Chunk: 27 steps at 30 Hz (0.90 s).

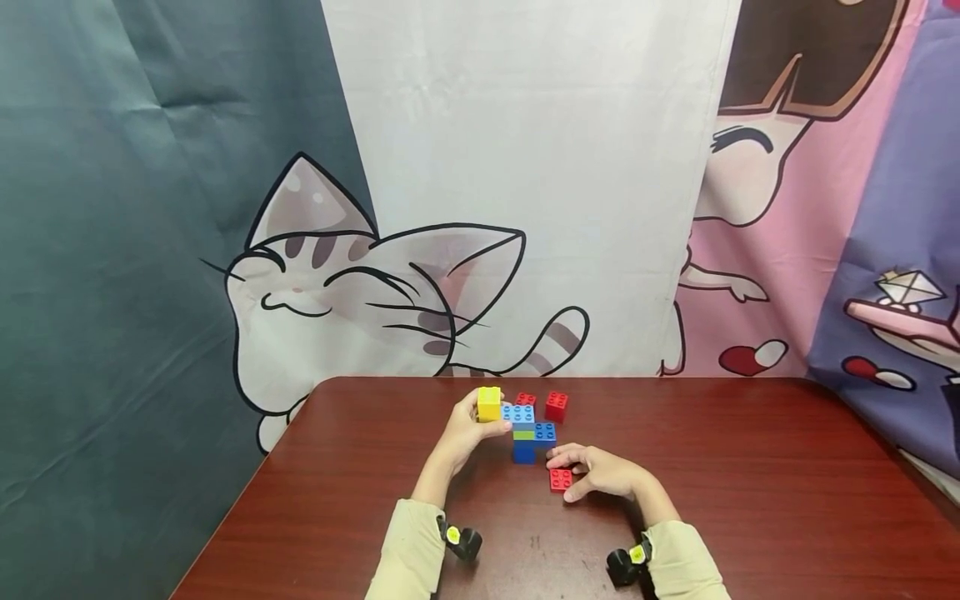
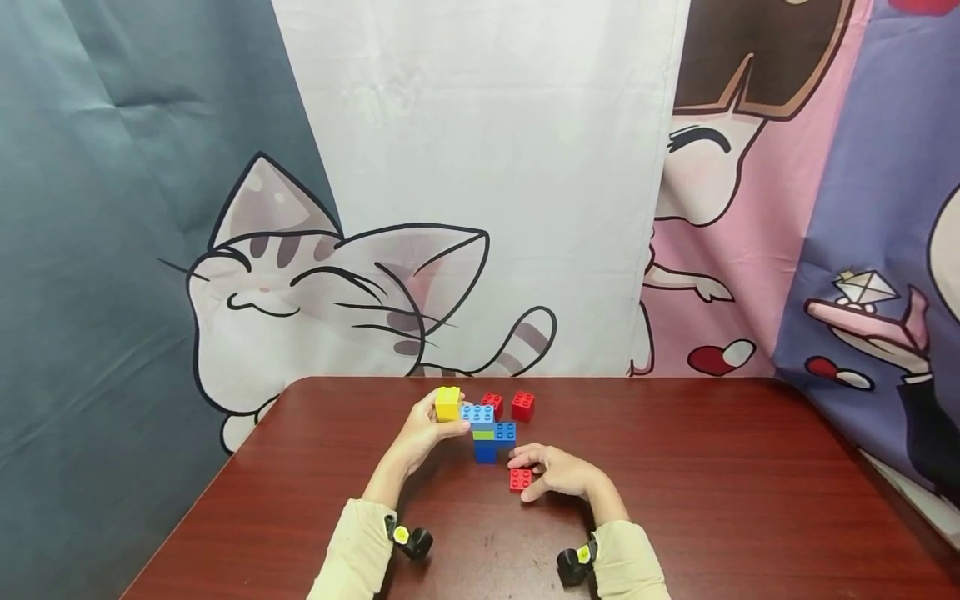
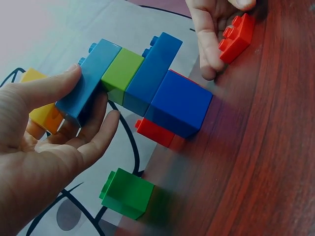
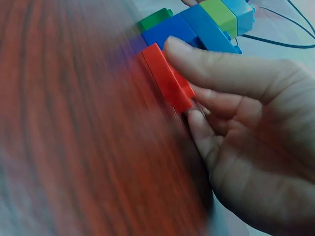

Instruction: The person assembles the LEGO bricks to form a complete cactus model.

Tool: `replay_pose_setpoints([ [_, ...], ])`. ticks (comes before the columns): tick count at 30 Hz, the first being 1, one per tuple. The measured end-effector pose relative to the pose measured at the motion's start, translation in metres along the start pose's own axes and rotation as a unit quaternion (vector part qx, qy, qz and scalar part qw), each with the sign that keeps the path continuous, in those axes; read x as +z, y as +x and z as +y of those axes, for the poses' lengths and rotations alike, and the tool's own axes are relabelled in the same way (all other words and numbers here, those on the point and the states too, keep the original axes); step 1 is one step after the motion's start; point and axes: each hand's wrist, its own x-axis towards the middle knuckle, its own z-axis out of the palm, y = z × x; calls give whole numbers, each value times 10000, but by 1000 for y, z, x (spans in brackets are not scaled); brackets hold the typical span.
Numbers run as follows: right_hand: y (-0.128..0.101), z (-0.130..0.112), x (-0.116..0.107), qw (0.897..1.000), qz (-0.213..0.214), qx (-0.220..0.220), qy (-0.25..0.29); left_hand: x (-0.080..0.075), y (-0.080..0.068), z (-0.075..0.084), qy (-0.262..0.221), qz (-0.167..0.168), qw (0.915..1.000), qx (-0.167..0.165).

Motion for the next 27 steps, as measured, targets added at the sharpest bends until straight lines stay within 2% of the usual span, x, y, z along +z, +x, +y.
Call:
replay_pose_setpoints([
  [7,2,1,2,9997,213,-49,-103,0,0,0,-108,-58,9999,56],
  [17,-1,12,-3,9990,292,-120,330,2,-1,0,-230,-40,9997,114],
  [27,-3,7,-3,9949,580,247,786,1,0,0,-216,-65,9997,54],
])
